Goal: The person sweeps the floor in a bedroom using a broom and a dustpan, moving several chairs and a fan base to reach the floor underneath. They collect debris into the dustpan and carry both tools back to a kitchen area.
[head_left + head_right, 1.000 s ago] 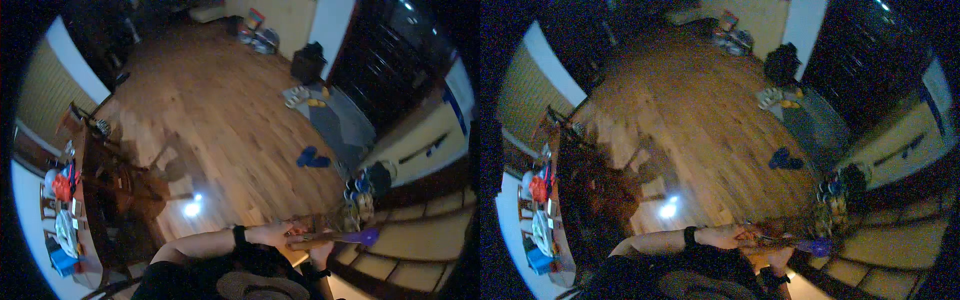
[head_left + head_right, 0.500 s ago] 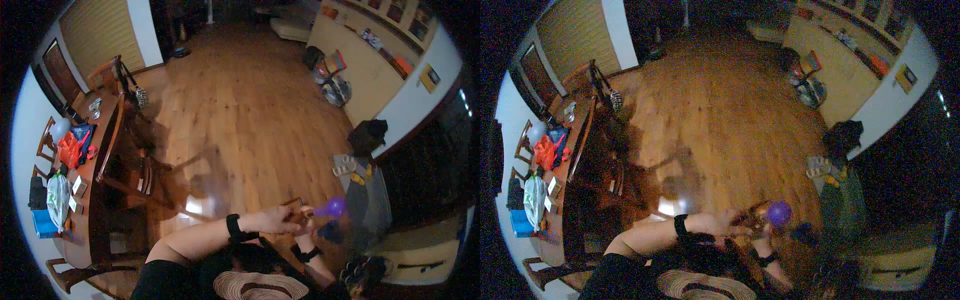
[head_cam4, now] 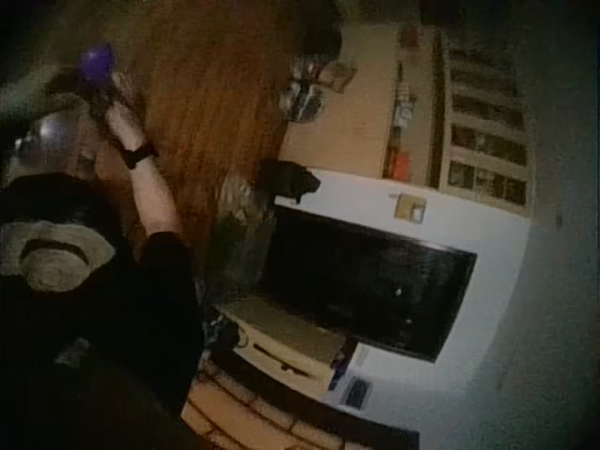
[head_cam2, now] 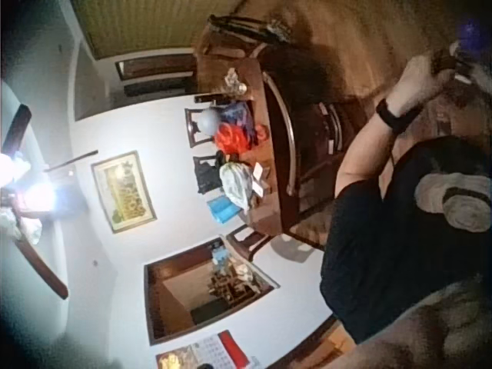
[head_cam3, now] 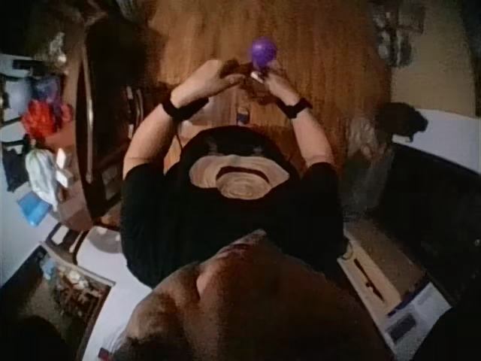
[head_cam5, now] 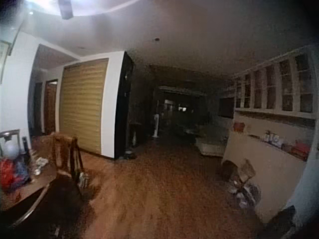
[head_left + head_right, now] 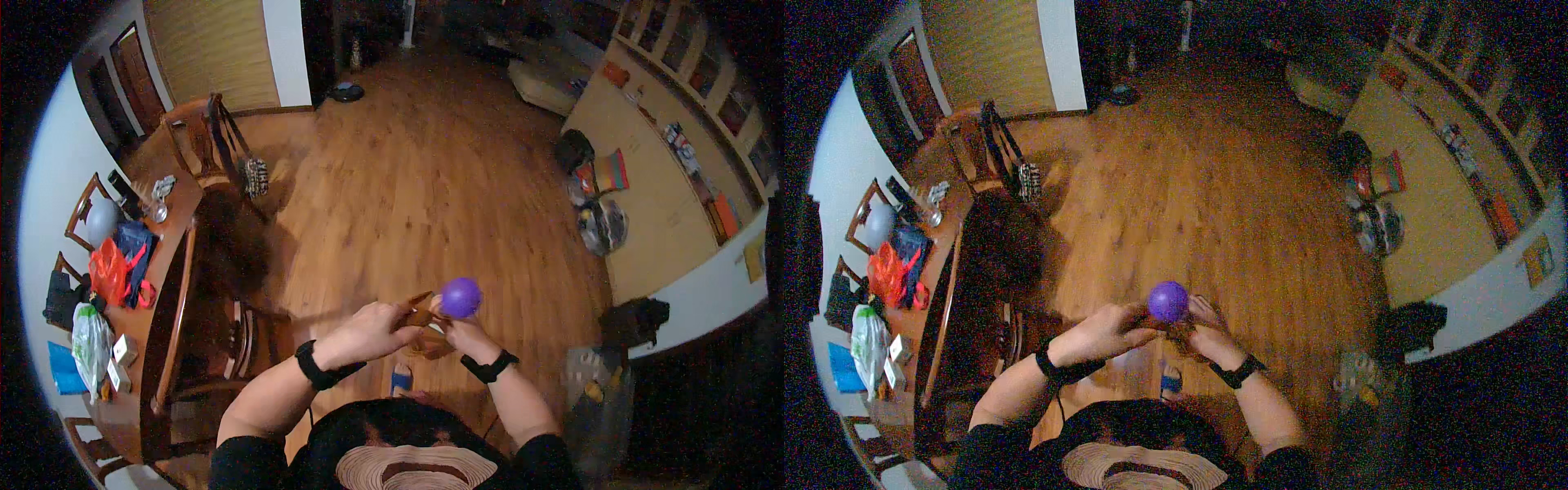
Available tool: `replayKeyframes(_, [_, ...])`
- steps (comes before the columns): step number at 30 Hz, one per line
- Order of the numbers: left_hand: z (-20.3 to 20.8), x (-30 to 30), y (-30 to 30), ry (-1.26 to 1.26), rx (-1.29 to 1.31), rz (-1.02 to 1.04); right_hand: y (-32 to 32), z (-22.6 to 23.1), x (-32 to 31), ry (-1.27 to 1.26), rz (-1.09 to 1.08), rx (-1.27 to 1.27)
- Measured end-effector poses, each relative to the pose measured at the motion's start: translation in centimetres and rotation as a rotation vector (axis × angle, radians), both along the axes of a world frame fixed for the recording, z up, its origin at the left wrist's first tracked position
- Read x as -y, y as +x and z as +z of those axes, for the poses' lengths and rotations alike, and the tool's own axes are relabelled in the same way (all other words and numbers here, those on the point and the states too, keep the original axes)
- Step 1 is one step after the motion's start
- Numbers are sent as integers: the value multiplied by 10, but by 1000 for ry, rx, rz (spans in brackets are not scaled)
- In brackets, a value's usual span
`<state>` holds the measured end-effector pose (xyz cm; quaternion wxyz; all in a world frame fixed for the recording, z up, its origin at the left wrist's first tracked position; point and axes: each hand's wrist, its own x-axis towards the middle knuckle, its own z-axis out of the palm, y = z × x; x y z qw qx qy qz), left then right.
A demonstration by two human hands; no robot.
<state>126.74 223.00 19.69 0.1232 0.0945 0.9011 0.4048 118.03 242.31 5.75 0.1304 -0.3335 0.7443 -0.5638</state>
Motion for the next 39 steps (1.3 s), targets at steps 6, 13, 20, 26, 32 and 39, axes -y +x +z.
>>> replayKeyframes(6, [9,70,-103,166,-171,278,-147,43,101,-5,53,-491])
replayKeyframes(13, [3,197,-223,146,-44,492,-368,46,190,71,-405,-278])
replayKeyframes(20, [0,346,-360,225,-1,753,-531,55,186,-128,-497,-345])
replayKeyframes(26, [7,451,-454,278,-24,882,-593,33,222,623,-639,-108])
replayKeyframes(32, [10,567,-562,222,-44,1086,-789,-112,251,-31,-348,509])
replayKeyframes(39, [31,700,-642,347,-247,1419,-911,-48,492,-268,-113,860])
